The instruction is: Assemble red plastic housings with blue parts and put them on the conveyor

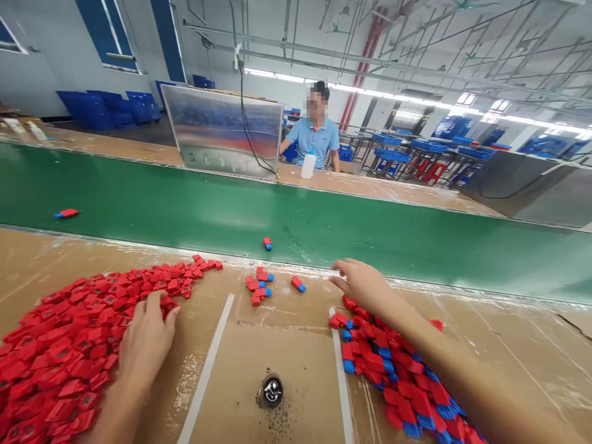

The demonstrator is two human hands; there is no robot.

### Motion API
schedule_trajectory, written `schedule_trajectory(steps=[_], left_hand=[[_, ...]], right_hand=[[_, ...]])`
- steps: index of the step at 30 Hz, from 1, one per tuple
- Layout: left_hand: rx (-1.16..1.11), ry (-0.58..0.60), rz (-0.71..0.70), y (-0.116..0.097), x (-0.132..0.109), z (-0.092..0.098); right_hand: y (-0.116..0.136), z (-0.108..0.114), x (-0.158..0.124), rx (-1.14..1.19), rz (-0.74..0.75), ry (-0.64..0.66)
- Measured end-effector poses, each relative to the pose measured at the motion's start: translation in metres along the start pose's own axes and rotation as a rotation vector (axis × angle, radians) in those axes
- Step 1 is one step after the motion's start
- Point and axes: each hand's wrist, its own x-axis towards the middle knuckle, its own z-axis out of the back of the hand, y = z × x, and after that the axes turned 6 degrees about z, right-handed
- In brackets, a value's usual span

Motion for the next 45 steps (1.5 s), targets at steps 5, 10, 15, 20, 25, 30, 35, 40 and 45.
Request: schedule_trajectory(steps=[5,10,15,20,25,30,35,40,45], left_hand=[[-0.057,0.014,-0.044,0.01,0.0,-0.009],[-0.453,-0.012,-0.171,0.026,-0.009,-0.013],[-0.656,0.064,-0.128,0.033,-0.038,-0.014],[-0.716,0.133,-0.133,0.036,-0.064,-0.018],[-0.843,0.13,-0.164,0.032,-0.083,-0.018],[-1.188,0.408,-0.071,0.016,-0.107,-0.017],[-1.403,0.705,-0.019,-0.005,-0.133,-0.02],[-1.432,0.796,-0.056,-0.008,-0.153,-0.025],[-1.41,0.807,-0.095,-0.004,-0.157,-0.028]], right_hand=[[0.061,-0.051,0.147,0.081,0.11,0.021],[0.084,-0.099,0.198,0.12,0.04,0.017],[0.069,-0.093,0.181,0.153,-0.067,0.003],[0.069,-0.06,0.121,0.248,-0.015,-0.007],[0.088,-0.022,0.022,0.399,0.177,-0.018],[0.106,-0.004,-0.074,0.54,0.273,-0.034],[0.123,-0.02,-0.123,0.513,0.213,-0.087],[0.142,-0.042,-0.134,0.434,0.254,-0.109],[0.15,-0.047,-0.133,0.363,0.279,-0.137]])
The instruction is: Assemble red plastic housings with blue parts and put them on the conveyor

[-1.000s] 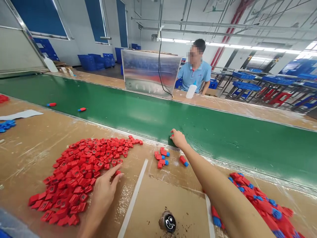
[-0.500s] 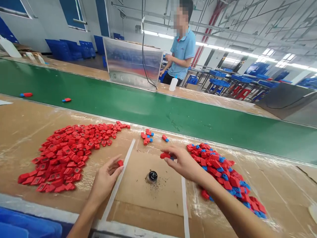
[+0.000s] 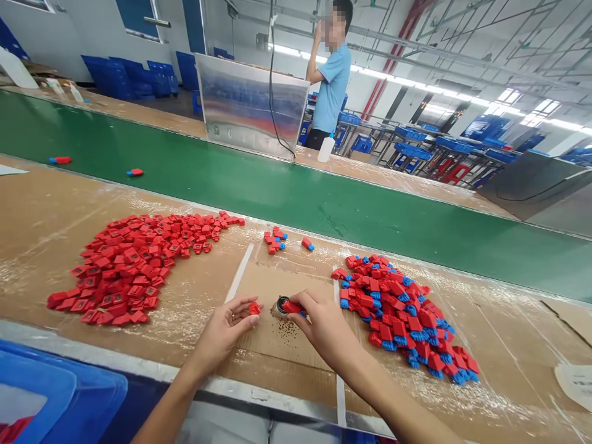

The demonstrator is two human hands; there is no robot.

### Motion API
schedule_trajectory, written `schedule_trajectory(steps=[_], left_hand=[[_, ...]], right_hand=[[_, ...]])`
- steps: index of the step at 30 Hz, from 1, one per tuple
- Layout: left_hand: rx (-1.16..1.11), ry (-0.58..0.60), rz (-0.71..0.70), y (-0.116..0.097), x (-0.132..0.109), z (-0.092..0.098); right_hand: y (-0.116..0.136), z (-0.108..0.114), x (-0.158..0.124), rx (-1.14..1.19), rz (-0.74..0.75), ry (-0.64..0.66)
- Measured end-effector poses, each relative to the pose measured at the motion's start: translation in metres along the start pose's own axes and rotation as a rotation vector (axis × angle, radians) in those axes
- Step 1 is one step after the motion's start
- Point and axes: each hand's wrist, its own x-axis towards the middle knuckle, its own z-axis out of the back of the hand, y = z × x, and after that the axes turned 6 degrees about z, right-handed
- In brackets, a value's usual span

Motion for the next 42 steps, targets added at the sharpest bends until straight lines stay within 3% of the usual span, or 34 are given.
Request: schedule_trajectory(steps=[18,36,42], left_hand=[[-0.045,0.063,0.021,-0.002,-0.002,0.0057],[0.012,0.041,-0.025,-0.001,-0.0023,0.0056],[-0.011,0.092,0.005,-0.003,-0.0035,0.0051]], right_hand=[[0.0042,0.001,0.0089,-0.105,0.062,0.115],[0.0026,-0.0021,0.008,-0.119,0.057,0.1],[0.0051,-0.0018,0.0091,-0.126,0.079,0.104]])
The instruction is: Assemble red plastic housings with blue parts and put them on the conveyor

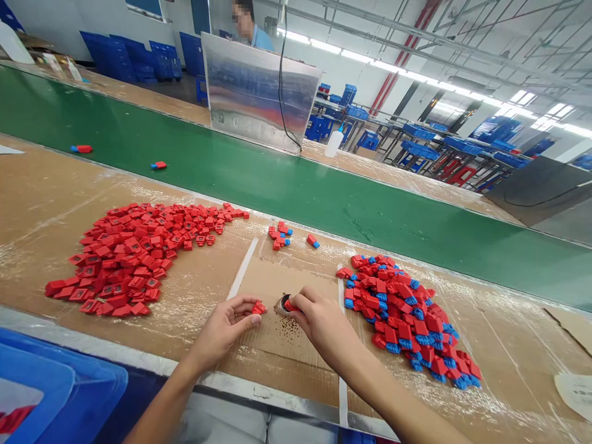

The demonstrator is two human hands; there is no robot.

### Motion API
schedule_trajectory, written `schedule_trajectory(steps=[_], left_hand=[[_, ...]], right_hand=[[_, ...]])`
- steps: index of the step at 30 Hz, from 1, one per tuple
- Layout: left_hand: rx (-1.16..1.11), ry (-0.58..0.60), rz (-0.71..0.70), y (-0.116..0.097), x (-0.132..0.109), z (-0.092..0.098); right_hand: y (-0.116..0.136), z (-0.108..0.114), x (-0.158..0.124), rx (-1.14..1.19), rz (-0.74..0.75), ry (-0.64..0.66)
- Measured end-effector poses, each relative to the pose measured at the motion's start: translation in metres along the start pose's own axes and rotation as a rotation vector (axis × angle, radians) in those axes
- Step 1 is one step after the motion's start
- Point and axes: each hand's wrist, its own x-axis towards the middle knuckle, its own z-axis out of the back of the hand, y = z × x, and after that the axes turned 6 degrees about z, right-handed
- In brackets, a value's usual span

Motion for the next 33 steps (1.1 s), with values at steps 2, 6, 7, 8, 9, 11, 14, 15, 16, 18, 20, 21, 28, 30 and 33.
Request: schedule_trajectory(steps=[2,6,7,8,9,11,14,15,16,18,20,21,28,30,33], left_hand=[[-0.009,0.017,0.004,-0.001,-0.001,0.0],[-0.033,0.043,0.008,-0.003,-0.003,-0.001],[-0.039,0.049,0.011,-0.004,-0.003,-0.001],[-0.047,0.055,0.016,-0.004,-0.003,-0.002],[-0.056,0.061,0.021,-0.004,-0.004,-0.002],[-0.079,0.077,0.031,-0.004,-0.005,-0.004],[-0.109,0.101,0.03,-0.002,-0.006,-0.006],[-0.114,0.107,0.026,-0.001,-0.006,-0.007],[-0.117,0.107,0.022,0.0,-0.006,-0.008],[-0.111,0.099,0.013,0.001,-0.007,-0.009],[-0.096,0.091,0.011,0.002,-0.007,-0.009],[-0.085,0.089,0.015,0.002,-0.007,-0.01],[0.032,0.092,0.025,-0.003,-0.009,-0.013],[0.044,0.102,0.024,-0.004,-0.009,-0.014],[0.05,0.129,0.009,-0.003,-0.008,-0.016]], right_hand=[[0.001,0.0,0.0,-0.01,0.004,0.012],[0.001,-0.001,-0.001,-0.019,-0.003,0.018],[0.002,-0.002,-0.001,-0.022,-0.004,0.014],[0.002,-0.002,-0.001,-0.028,-0.004,0.012],[0.002,-0.002,-0.001,-0.034,-0.003,0.012],[0.002,-0.001,-0.001,-0.041,0.0,0.011],[0.002,0.001,0.0,-0.006,0.001,-0.002],[0.001,0.002,0.0,0.02,-0.004,-0.016],[0.0,0.003,0.0,0.052,-0.014,-0.033],[-0.004,0.004,0.001,0.138,-0.055,-0.073],[-0.008,0.003,0.0,0.265,-0.128,-0.11],[-0.01,0.002,0.0,0.351,-0.174,-0.125],[-0.017,0.004,-0.004,0.948,-0.466,-0.132],[-0.019,0.006,-0.005,1.003,-0.479,-0.117],[-0.023,0.006,-0.006,1.08,-0.496,-0.098]])
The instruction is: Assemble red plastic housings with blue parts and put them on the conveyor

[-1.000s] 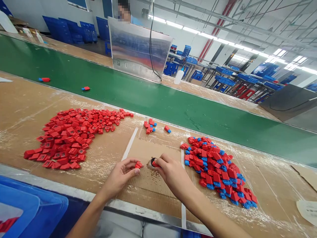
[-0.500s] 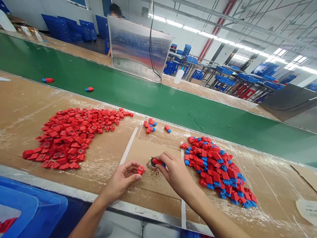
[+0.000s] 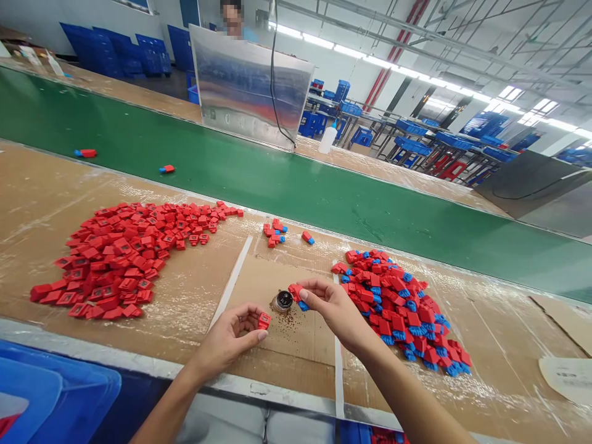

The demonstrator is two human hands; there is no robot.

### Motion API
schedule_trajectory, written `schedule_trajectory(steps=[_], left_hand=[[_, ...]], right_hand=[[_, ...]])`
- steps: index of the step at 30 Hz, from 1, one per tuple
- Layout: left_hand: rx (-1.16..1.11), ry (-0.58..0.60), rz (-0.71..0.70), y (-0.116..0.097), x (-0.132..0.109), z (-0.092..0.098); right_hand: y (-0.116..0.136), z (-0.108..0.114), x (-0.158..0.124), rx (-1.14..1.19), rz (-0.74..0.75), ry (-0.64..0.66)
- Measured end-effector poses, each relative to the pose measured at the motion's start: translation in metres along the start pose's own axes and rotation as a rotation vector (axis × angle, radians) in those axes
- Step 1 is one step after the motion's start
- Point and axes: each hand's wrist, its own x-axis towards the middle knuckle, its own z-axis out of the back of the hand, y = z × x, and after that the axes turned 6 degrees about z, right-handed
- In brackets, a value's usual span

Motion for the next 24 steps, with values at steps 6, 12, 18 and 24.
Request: schedule_trajectory(steps=[6,12,18,24], left_hand=[[-0.029,0.039,-0.006,0.005,0.0,-0.001],[-0.04,0.03,0.0,0.007,0.003,0.0],[-0.037,0.007,0.016,0.007,0.003,0.0],[-0.03,-0.008,0.023,0.007,0.002,-0.001]], right_hand=[[0.001,-0.005,-0.006,0.128,-0.021,0.013],[0.008,-0.013,-0.014,0.33,-0.072,0.03],[-0.002,-0.004,-0.01,0.069,0.036,-0.088],[-0.003,-0.012,-0.016,-0.581,0.33,-0.118]])
